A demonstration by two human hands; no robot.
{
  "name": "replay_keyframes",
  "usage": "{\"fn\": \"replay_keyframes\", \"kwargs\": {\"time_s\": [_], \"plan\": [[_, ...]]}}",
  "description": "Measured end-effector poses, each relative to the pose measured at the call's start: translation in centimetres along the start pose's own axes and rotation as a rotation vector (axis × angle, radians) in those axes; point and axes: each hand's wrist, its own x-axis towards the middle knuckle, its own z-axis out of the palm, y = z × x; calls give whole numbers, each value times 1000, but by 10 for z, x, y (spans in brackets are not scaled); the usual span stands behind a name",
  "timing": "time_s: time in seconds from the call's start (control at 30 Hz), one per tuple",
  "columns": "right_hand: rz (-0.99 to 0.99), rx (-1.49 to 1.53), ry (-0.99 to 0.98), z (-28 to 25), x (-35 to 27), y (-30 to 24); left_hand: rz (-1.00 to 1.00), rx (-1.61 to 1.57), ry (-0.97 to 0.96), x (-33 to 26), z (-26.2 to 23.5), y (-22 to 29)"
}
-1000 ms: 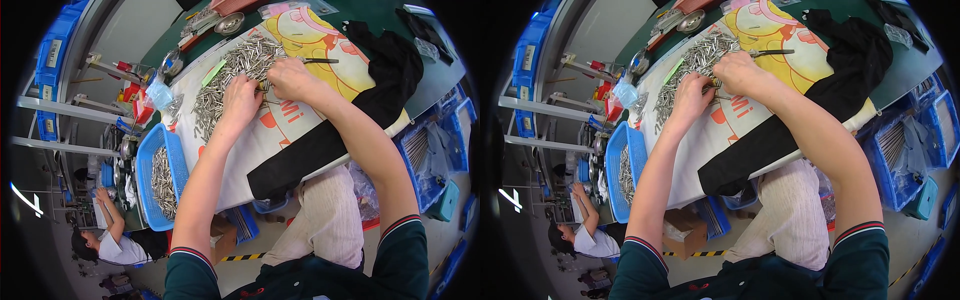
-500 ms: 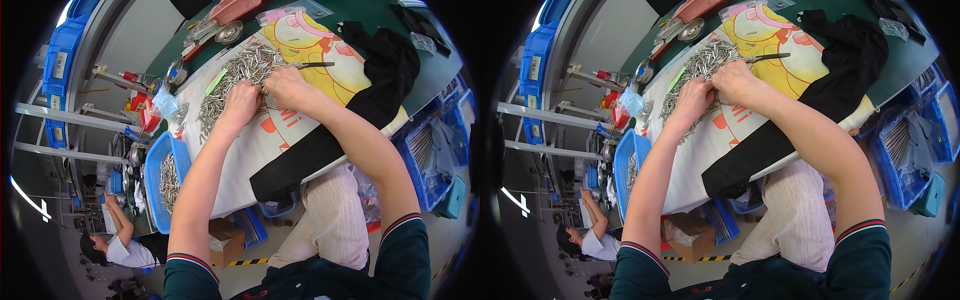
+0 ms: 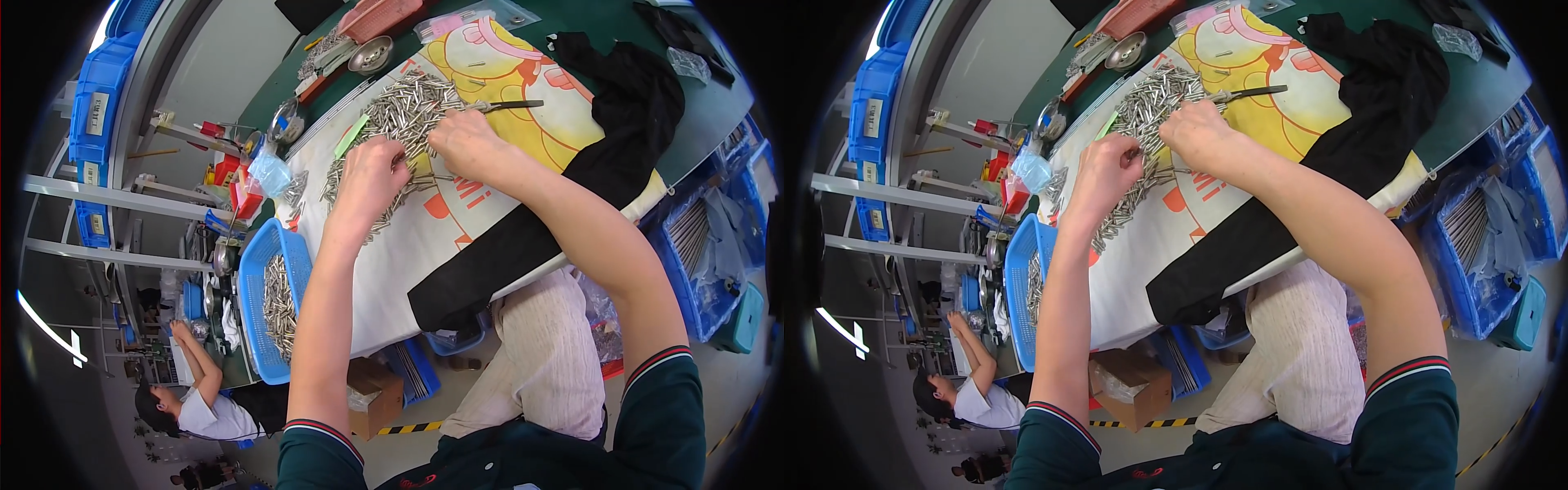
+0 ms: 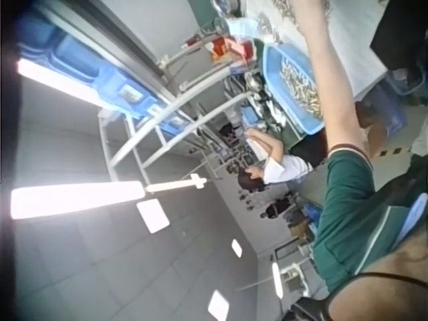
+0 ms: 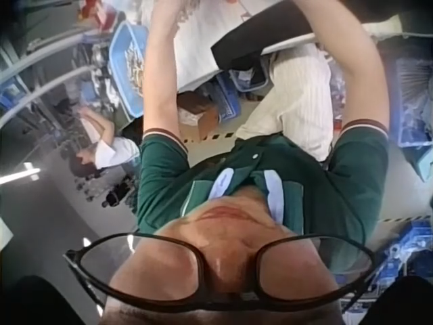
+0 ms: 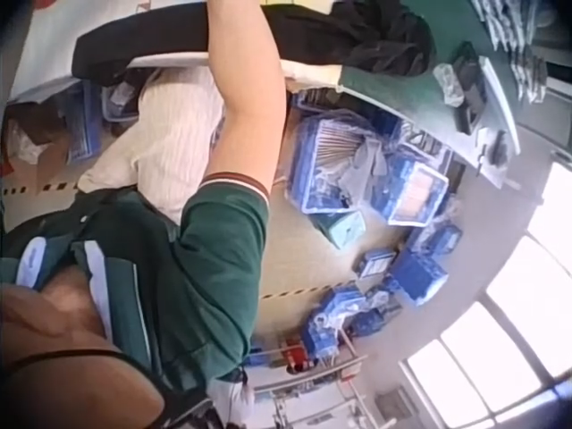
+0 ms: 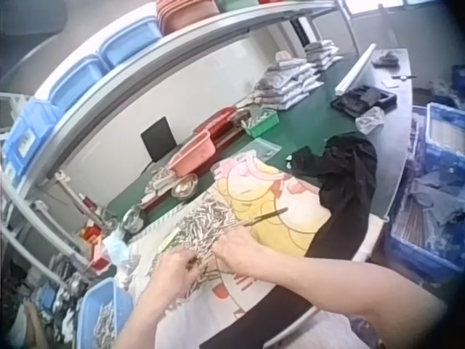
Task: Sorting and inspecting small metal pins at a workbench.
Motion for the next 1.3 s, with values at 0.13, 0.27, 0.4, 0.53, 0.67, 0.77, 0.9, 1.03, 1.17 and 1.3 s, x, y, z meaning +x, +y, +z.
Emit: {"fn": "replay_keyframes", "kwargs": {"time_s": [0.13, 0.27, 0.4, 0.53, 0.67, 0.77, 0.9, 1.03, 1.17, 1.3], "plan": [[-26, -19, -13, -3, 2, -5, 60, 63, -135, -37, -11, 23], [-30, -19, 23, -2, 1, -5, 85, 141, -305, -60, 7, 28], [-50, -23, 31, -1, 3, -6, 12, 13, -229, -65, 5, 27], [-57, 6, 63, 2, 2, -5, -76, -143, -183, -67, 6, 25], [-127, 69, 113, 7, 6, -12, -46, -190, -123, -76, 15, 16], [-202, 130, 69, 11, 5, -22, -63, -165, -52, -80, 18, 16], [-207, 108, 4, 15, 4, -24, -55, -121, 1, -83, 21, 21], [-243, 158, 59, 15, 5, -24, -67, -114, 23, -83, 21, 21], [-274, 170, 68, 15, 4, -28, -53, -122, 36, -86, 23, 20], [-253, 156, 30, 17, 3, -25, -17, -64, 41, -86, 23, 25]]}}
